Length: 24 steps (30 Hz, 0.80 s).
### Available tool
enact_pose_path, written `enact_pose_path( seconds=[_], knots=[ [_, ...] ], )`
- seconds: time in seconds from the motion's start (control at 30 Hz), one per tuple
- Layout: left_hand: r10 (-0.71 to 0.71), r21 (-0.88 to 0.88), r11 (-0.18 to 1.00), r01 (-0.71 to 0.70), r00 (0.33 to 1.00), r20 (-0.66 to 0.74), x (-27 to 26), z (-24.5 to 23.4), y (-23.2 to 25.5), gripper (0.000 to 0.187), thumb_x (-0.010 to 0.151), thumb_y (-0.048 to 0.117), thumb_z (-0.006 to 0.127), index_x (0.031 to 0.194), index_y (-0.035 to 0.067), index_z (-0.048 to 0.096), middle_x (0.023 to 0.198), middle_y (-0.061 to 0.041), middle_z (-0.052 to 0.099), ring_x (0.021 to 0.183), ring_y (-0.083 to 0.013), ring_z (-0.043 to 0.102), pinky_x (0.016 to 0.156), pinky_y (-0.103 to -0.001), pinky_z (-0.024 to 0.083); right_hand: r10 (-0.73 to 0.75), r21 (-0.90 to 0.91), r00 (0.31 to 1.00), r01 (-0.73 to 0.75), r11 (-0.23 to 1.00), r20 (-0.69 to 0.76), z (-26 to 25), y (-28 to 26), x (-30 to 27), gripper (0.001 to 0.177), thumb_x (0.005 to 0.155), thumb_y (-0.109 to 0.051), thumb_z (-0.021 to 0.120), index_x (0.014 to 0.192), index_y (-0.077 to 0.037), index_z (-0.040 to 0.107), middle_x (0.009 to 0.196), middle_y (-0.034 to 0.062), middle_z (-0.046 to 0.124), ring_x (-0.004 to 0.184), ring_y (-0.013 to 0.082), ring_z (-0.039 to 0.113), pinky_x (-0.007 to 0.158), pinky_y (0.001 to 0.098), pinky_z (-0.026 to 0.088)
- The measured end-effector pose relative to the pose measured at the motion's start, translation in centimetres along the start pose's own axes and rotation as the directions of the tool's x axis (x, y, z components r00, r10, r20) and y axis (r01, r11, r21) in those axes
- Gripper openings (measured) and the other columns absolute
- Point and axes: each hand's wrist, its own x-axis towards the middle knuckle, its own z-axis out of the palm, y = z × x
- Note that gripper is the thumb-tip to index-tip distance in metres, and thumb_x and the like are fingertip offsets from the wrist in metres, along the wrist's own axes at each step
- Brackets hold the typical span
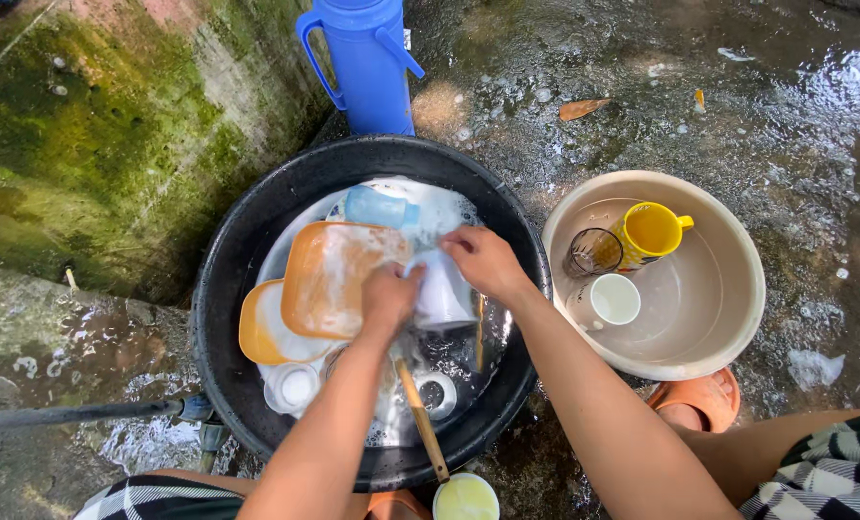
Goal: The person washes various dishes and utensils by hand in two basins on the ground, scrubbing them with a sponge and placing them into a separate basin.
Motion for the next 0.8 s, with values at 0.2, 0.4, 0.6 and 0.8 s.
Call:
enact_pose_path(
  seconds=[0.2, 0.4, 0.6, 0.8],
  knots=[
    [-0.174, -0.616, 0.675, 0.407, 0.899, 0.403, -3.1, 8.7, -2.6, 0.034, 0.091, 0.032, 0.070, 0.085, -0.001, 0.072, 0.079, -0.015, 0.075, 0.059, -0.0244, 0.074, 0.049, -0.038, 0.061, 0.249, 0.059, 0.936, -0.242, 0.968, -0.247, 5.7, 7.8, -4.8, 0.040, 0.087, -0.023, 0.067, 0.121, -0.003, 0.067, 0.117, 0.0223, 0.068, 0.112, 0.0373, 0.064, 0.099, 0.0431, 0.049],
    [-0.389, -0.728, 0.506, 0.463, 0.875, 0.287, -1.8, 14.2, -6.2, 0.036, 0.093, 0.027, 0.071, 0.102, -0.006, 0.061, 0.096, -0.017, 0.066, 0.075, -0.0311, 0.073, 0.054, -0.044, 0.064, 0.661, 0.413, 0.517, -0.521, 0.747, -0.544, 15.2, 8.7, -11.7, 0.044, 0.092, -0.014, 0.066, 0.131, 0.004, 0.054, 0.132, 0.0279, 0.050, 0.121, 0.0402, 0.050, 0.103, 0.0445, 0.038],
    [-0.490, -0.722, 0.379, 0.578, 0.788, 0.374, -2.2, 17.0, -9.3, 0.035, 0.097, 0.028, 0.067, 0.103, -0.005, 0.060, 0.099, -0.018, 0.065, 0.081, -0.0324, 0.073, 0.063, -0.047, 0.066, 0.697, 0.792, 0.710, -0.368, 0.488, -0.099, 16.3, 11.9, -11.7, 0.037, 0.099, -0.034, 0.065, 0.104, 0.002, 0.067, 0.097, 0.0102, 0.069, 0.087, 0.0139, 0.059, 0.079, 0.0307, 0.049],
    [-0.399, -0.658, 0.429, 0.619, 0.784, 0.476, -3.3, 15.4, -8.5, 0.054, 0.098, 0.045, 0.066, 0.114, -0.007, 0.063, 0.106, -0.022, 0.070, 0.087, -0.0350, 0.072, 0.078, -0.050, 0.062, 0.703, 0.624, 0.699, -0.493, 0.606, -0.129, 14.9, 13.1, -10.5, 0.035, 0.096, -0.026, 0.072, 0.086, 0.007, 0.067, 0.078, 0.0075, 0.064, 0.073, 0.0144, 0.051, 0.067, 0.0357, 0.046]
  ],
)
